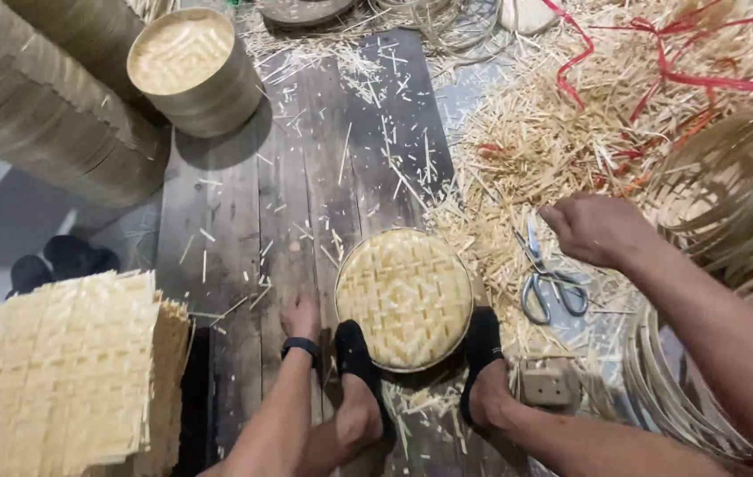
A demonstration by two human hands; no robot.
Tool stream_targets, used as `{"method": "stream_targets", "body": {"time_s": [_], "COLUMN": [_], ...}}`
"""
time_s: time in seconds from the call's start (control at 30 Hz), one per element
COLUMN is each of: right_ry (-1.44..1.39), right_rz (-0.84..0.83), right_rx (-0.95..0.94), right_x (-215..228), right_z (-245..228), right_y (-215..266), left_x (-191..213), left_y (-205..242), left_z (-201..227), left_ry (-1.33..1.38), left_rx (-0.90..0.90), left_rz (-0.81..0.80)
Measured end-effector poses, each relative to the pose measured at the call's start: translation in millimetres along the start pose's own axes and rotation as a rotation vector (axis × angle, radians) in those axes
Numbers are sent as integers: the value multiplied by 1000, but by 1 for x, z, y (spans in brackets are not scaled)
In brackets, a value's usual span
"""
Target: The recorder weaves bamboo strips into circular frames and uses scissors to trim the excess material, manufacturing bamboo steamers or baskets.
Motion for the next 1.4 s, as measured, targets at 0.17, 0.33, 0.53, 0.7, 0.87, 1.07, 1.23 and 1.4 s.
{"method": "stream_targets", "body": {"time_s": [0.17, 0.33, 0.53, 0.7, 0.87, 1.07, 1.23, 1.4], "right_ry": [-73, -512, -1473, -1344, -1699, -1521, -1029, -502], "right_rz": [-102, -12, -19, 131, 216, 201, 251, 310], "right_rx": [36, 17, -508, -578, -167, -331, -401, -463], "right_x": [-32, -190, -327, -302, -218, -300, -332, -319], "right_z": [-19, 5, -15, 4, 4, 29, 96, 153], "right_y": [55, -15, -93, -82, -53, -45, -34, -36], "left_x": [14, -34, -89, -67, 0, -48, -79, -83], "left_y": [11, 16, 23, 26, 39, 42, 64, 173], "left_z": [10, 14, 3, 42, 112, 88, 47, 195], "left_ry": [-41, -33, 663, 725, 1260, 952, 167, -376], "left_rx": [-139, -241, 758, 689, 226, 465, -30, -191], "left_rz": [-109, -114, -306, -126, -428, -710, -250, -344]}}
Point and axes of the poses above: each hand's wrist, its own y-axis away from the middle knuckle, its own x-axis out of the back of the hand, z = x × y, the point moved 3 cm from there along -y, towards the middle knuckle, and after that the axes turned 2 degrees about -y, right-handed, at the moved point
